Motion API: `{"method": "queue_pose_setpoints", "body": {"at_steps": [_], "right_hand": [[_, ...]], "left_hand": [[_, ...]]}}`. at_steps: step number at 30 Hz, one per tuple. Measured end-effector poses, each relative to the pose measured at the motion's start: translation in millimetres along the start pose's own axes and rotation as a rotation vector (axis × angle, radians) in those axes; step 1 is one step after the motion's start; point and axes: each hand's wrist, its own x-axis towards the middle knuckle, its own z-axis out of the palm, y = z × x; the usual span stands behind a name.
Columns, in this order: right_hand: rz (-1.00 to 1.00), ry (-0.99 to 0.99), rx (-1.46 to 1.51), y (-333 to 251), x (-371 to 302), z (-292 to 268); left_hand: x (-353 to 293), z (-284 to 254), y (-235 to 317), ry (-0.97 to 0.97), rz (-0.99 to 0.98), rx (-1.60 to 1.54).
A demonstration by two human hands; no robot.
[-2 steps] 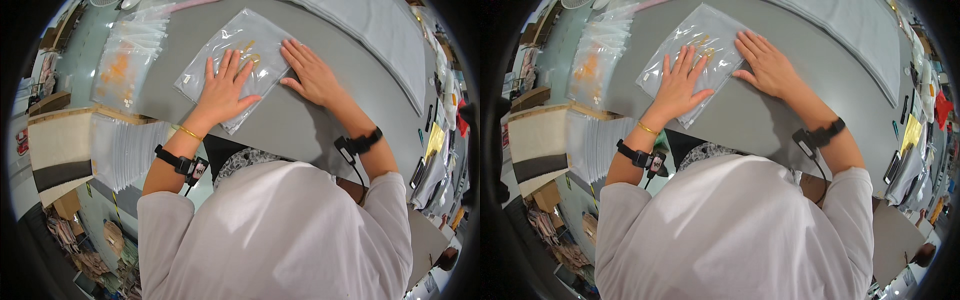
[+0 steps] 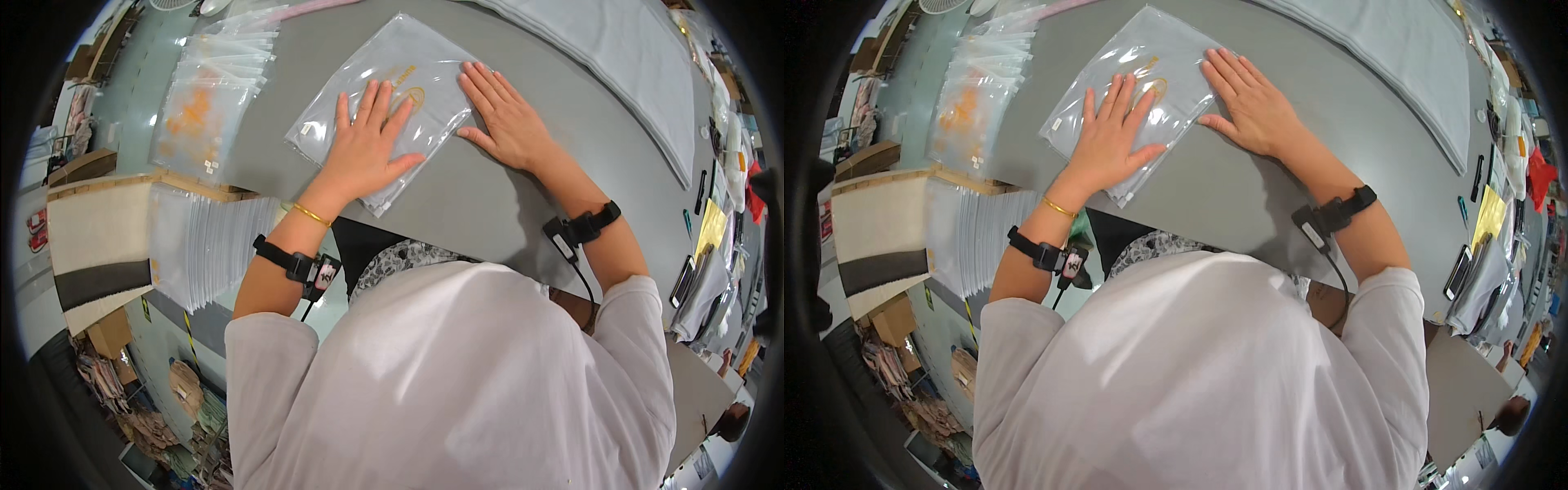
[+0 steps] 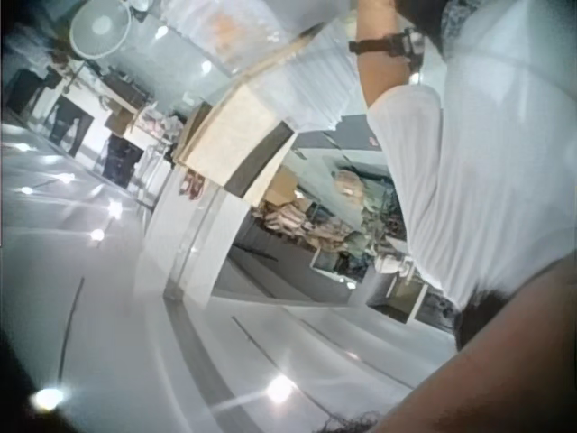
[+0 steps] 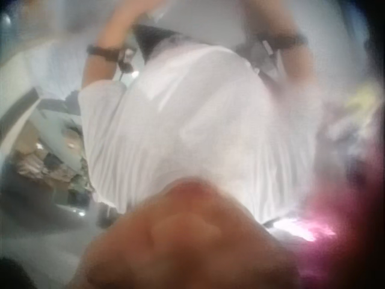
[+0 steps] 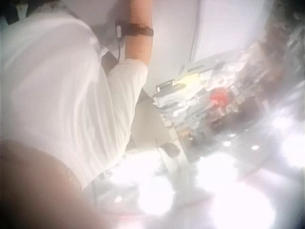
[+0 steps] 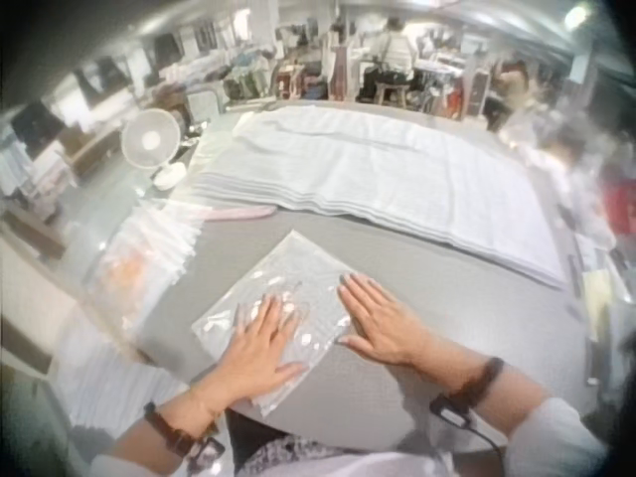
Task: The person folds gray garments and places them into clear plastic bags on a work table. They smooth the fabric, seal the bags, and stack the packaged items. The process is repeated for multiple garments.
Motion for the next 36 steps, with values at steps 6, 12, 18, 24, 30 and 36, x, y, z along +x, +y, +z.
{"method": "queue_pose_setpoints", "body": {"at_steps": [6, 12, 18, 24, 30, 36], "right_hand": [[0.013, -0.043, 0.019, 18.6, -0.2, 21.5], [-0.104, -0.003, 0.24, -23.0, 1.4, -5.5], [-0.445, 0.147, 0.438, -116.0, 9.3, 11.1], [-0.643, 0.237, 0.264, -79.1, 15.2, 23.0], [-0.427, 0.088, -0.105, 70.2, -6.2, -37.0], [-0.188, 0.083, 0.024, 47.2, 47.4, -11.6]], "left_hand": [[-46.0, -38.4, 2.7, -0.066, 0.336, -0.203], [-80.0, -34.9, 8.2, 0.014, 0.374, -0.086], [-89.2, -26.8, 18.6, 0.091, 0.291, -0.117], [-97.8, -14.1, 28.3, 0.137, 0.16, -0.209], [-101.8, -28.8, 20.0, 0.108, 0.14, -0.217], [-43.6, -31.6, 8.8, 0.115, -0.088, -0.089]]}}
